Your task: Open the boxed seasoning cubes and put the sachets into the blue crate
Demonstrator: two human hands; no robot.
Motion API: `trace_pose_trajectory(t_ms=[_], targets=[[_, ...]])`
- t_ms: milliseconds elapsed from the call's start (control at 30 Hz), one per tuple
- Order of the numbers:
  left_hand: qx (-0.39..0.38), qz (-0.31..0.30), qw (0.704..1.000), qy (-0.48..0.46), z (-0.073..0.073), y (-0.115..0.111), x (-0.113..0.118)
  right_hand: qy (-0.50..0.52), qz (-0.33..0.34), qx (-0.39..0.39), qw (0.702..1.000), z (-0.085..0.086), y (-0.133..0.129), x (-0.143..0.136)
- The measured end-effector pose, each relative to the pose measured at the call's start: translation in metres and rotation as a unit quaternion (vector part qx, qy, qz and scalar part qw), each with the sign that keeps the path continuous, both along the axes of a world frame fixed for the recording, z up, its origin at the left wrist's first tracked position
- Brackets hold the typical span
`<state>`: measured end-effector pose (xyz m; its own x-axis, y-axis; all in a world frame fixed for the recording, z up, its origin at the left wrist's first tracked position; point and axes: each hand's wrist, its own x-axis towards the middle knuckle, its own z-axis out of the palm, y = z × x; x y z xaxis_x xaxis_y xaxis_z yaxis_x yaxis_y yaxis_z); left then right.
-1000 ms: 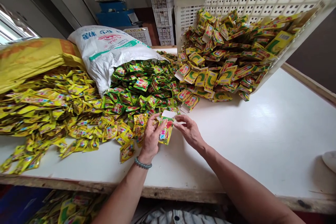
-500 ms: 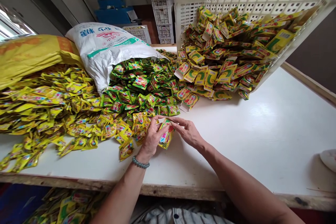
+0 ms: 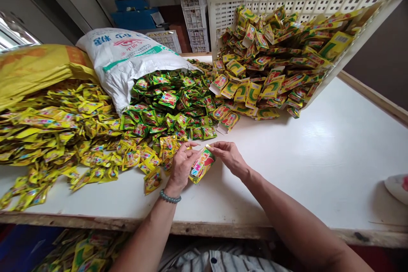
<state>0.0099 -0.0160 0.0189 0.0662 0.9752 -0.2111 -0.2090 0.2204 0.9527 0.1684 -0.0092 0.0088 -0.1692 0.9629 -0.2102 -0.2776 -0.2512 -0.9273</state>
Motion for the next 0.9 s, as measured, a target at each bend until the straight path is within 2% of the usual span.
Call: trace_pose_trajectory(t_ms=[200, 267, 333, 500, 633, 700, 800, 900], targets=[[0.003, 0.016, 1.0, -0.009, 0.001, -0.001, -0.002, -0.002, 0.048, 0.007, 0.999, 0.004, -0.002, 0.005], [-0.001, 0.031, 0.999, -0.014, 0.002, -0.001, -0.002, -0.033, 0.064, 0.028, 0.997, 0.006, -0.007, 0.003], [0.001, 0.046, 0.999, -0.016, 0.002, 0.0, -0.001, -0.104, 0.049, 0.061, 0.992, 0.006, -0.013, -0.002], [0.005, 0.066, 0.998, -0.018, 0.003, 0.0, -0.002, -0.304, -0.015, 0.188, 0.934, 0.006, -0.025, -0.019], [0.0, 0.045, 0.999, -0.009, 0.002, -0.001, -0.001, -0.323, -0.022, 0.248, 0.913, 0.007, -0.025, -0.019], [0.0, 0.025, 1.0, 0.004, -0.002, 0.001, 0.002, -0.307, -0.023, 0.241, 0.92, 0.007, -0.024, -0.017], [0.005, 0.025, 0.999, 0.04, -0.007, 0.003, 0.004, -0.276, -0.007, 0.186, 0.943, 0.005, -0.019, -0.013], [0.001, 0.034, 0.996, 0.082, -0.002, -0.002, -0.016, -0.312, -0.012, 0.178, 0.933, 0.007, 0.002, -0.002]])
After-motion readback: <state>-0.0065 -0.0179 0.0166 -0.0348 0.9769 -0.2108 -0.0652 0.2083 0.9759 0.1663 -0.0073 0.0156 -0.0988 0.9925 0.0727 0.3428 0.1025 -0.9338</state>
